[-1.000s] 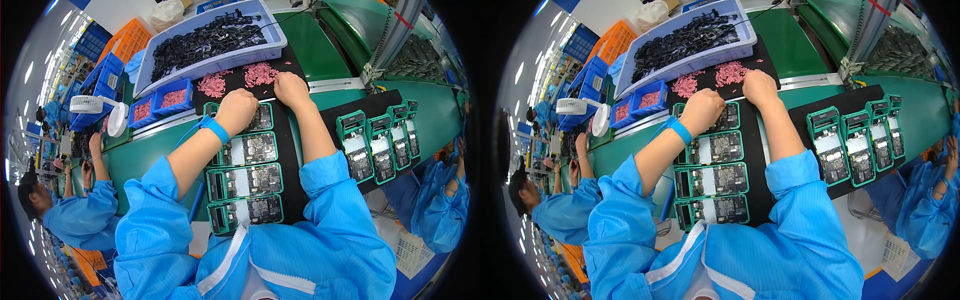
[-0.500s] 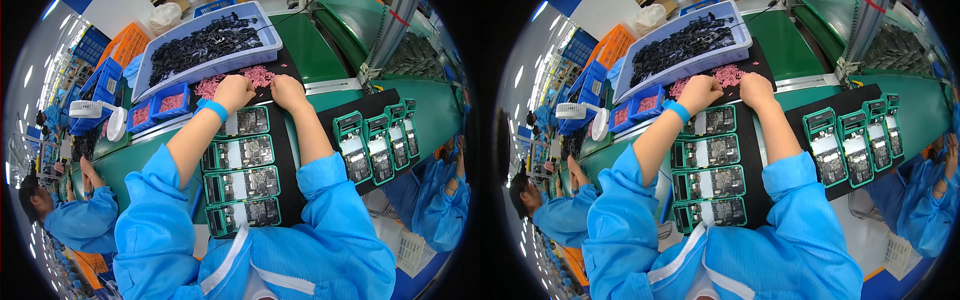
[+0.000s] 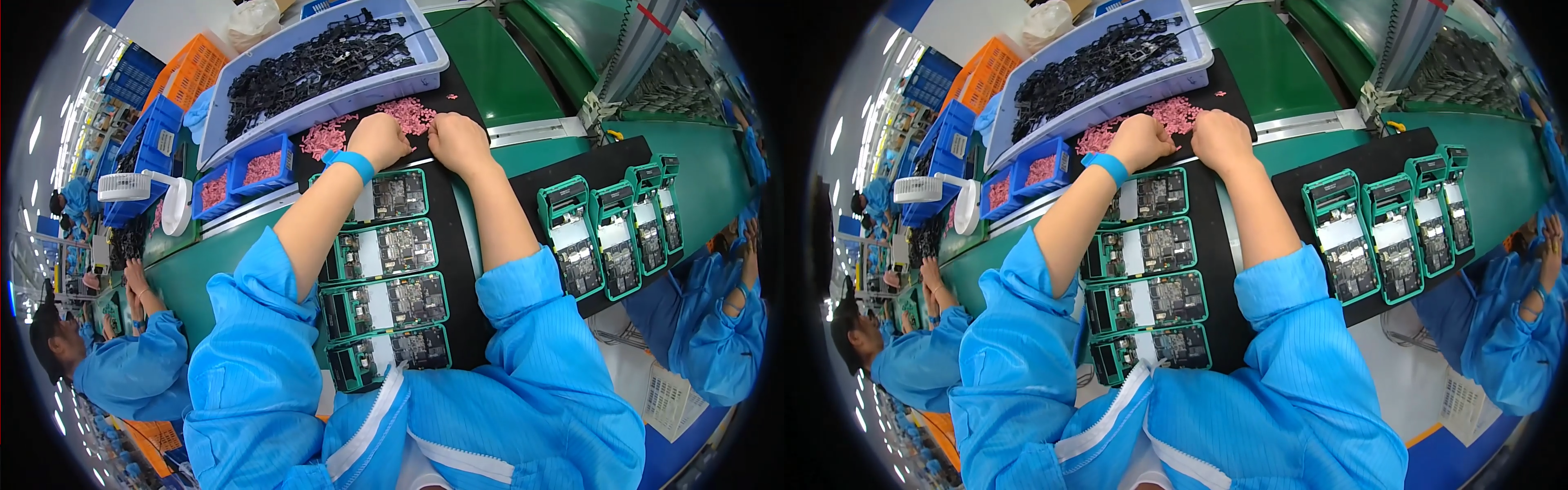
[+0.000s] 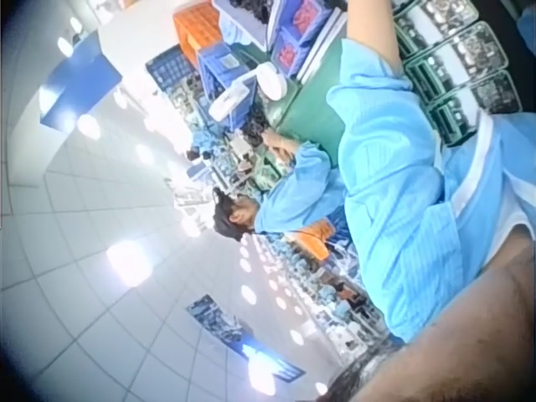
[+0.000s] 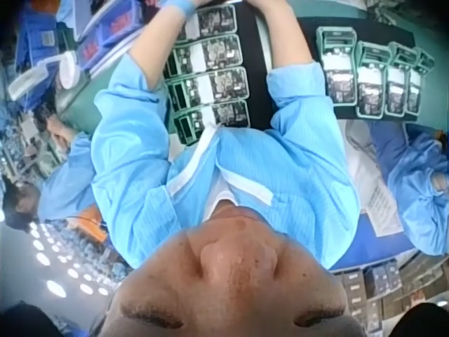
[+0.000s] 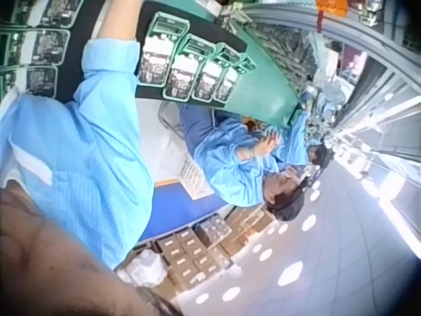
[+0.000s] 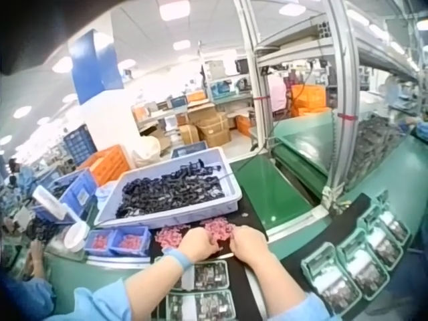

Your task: The person assembles electronic circuit boards into plastic frames by hand, securing them with small fasteners.

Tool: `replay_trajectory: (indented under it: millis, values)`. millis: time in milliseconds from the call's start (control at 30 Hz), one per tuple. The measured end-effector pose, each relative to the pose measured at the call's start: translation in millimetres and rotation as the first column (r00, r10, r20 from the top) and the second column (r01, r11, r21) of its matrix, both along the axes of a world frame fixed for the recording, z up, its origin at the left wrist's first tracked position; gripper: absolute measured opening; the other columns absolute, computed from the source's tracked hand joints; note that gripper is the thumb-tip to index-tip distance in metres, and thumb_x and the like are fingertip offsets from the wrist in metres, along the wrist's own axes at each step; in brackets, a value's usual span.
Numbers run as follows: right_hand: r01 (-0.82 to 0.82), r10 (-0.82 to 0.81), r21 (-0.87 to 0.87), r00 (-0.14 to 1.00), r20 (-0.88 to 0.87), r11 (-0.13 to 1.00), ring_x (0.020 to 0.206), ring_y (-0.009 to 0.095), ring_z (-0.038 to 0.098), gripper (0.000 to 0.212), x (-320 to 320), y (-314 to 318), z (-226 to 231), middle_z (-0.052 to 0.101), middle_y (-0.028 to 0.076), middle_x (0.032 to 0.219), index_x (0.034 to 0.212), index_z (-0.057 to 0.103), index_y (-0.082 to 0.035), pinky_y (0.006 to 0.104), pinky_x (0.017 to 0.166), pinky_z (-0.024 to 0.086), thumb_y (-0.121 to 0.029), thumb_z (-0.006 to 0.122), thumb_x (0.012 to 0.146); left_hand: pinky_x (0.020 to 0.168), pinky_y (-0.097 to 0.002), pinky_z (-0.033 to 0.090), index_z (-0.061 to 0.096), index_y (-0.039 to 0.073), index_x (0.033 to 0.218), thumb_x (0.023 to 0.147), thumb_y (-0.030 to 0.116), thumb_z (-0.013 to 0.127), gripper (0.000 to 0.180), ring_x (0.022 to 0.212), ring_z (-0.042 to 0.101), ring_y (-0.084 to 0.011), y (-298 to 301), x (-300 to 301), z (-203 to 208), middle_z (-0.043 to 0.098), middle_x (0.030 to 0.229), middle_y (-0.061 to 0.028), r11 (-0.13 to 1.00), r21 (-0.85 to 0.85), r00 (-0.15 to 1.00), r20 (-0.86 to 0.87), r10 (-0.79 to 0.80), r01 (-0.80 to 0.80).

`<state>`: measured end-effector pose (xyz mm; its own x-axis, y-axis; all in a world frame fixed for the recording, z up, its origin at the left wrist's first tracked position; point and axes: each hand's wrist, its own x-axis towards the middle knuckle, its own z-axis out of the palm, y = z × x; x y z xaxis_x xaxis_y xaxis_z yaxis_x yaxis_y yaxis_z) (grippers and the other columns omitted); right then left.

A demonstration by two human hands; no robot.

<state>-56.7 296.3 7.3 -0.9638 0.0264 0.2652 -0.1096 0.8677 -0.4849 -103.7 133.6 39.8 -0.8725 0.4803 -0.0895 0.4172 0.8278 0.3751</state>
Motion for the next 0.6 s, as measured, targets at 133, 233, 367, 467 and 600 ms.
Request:
replay_trajectory:
  millis: [133, 233, 367, 467, 600]
  values:
    - [0.005, -0.005, -0.003, 1.0, 0.014, 1.0, 0.086, 0.036, 0.065, 0.014, -0.6, 0.4, 0.2, 0.066, 0.019, 0.09, 0.082, 0.067, -0.002, 0.0453, 0.076, 0.052, -0.012, 0.059, 0.078, 0.071, -0.0376, 0.052, 0.074, 0.005, 0.073, 0.068, 0.021, 0.075, 0.018, 0.071, 0.067, -0.0289, 7.2, 1.2, -7.0, 0.068, 0.073, -0.0149, 0.998, -0.061, 0.995, -0.098, 0.024, -0.03]
    - [-0.001, 0.001, 0.001, 1.0, 0.023, 1.0, 0.086, 0.036, 0.065, 0.014, -0.3, 0.5, 0.2, 0.066, 0.019, 0.09, 0.082, 0.067, -0.002, 0.0451, 0.077, 0.052, -0.012, 0.058, 0.078, 0.072, -0.0382, 0.053, 0.073, 0.004, 0.072, 0.067, 0.021, 0.074, 0.018, 0.07, 0.066, -0.0302, 8.5, 4.2, -5.4, 0.068, 0.072, -0.0153, 0.997, -0.061, 0.995, -0.085, 0.048, -0.053]
    - [-0.021, 0.021, 0.014, 1.0, 0.014, 1.0, 0.087, 0.036, 0.065, 0.014, 0.1, -0.6, -0.9, 0.066, 0.019, 0.091, 0.085, 0.067, -0.002, 0.045, 0.077, 0.052, -0.011, 0.058, 0.079, 0.072, -0.0399, 0.052, 0.07, 0.003, 0.073, 0.072, 0.016, 0.069, 0.013, 0.074, 0.065, -0.0323, -1.9, 12.3, 5.6, 0.067, 0.074, -0.0158, 0.997, -0.034, 0.991, -0.113, -0.075, 0.072]
    - [-0.039, 0.039, 0.035, 0.999, 0.003, 0.999, 0.088, 0.036, 0.065, 0.015, -0.2, -0.1, -2.1, 0.066, 0.02, 0.093, 0.087, 0.066, -0.002, 0.0452, 0.077, 0.052, -0.011, 0.058, 0.079, 0.074, -0.0405, 0.051, 0.066, 0.002, 0.076, 0.076, 0.012, 0.065, 0.01, 0.079, 0.064, -0.0326, -15.3, 29.0, 23.7, 0.065, 0.078, -0.0159, 0.971, -0.01, 0.959, -0.155, -0.238, 0.239]
    - [-0.049, 0.048, 0.061, 0.999, 0.017, 0.997, 0.088, 0.037, 0.065, 0.015, 0.4, 0.7, 0.1, 0.065, 0.021, 0.094, 0.088, 0.065, -0.002, 0.0458, 0.078, 0.052, -0.01, 0.057, 0.079, 0.075, -0.0397, 0.049, 0.065, 0.002, 0.078, 0.077, 0.01, 0.064, 0.008, 0.083, 0.061, -0.032, -33.8, 62.8, 42.6, 0.063, 0.08, -0.0152, 0.924, 0.048, 0.92, -0.13, -0.37, 0.379]
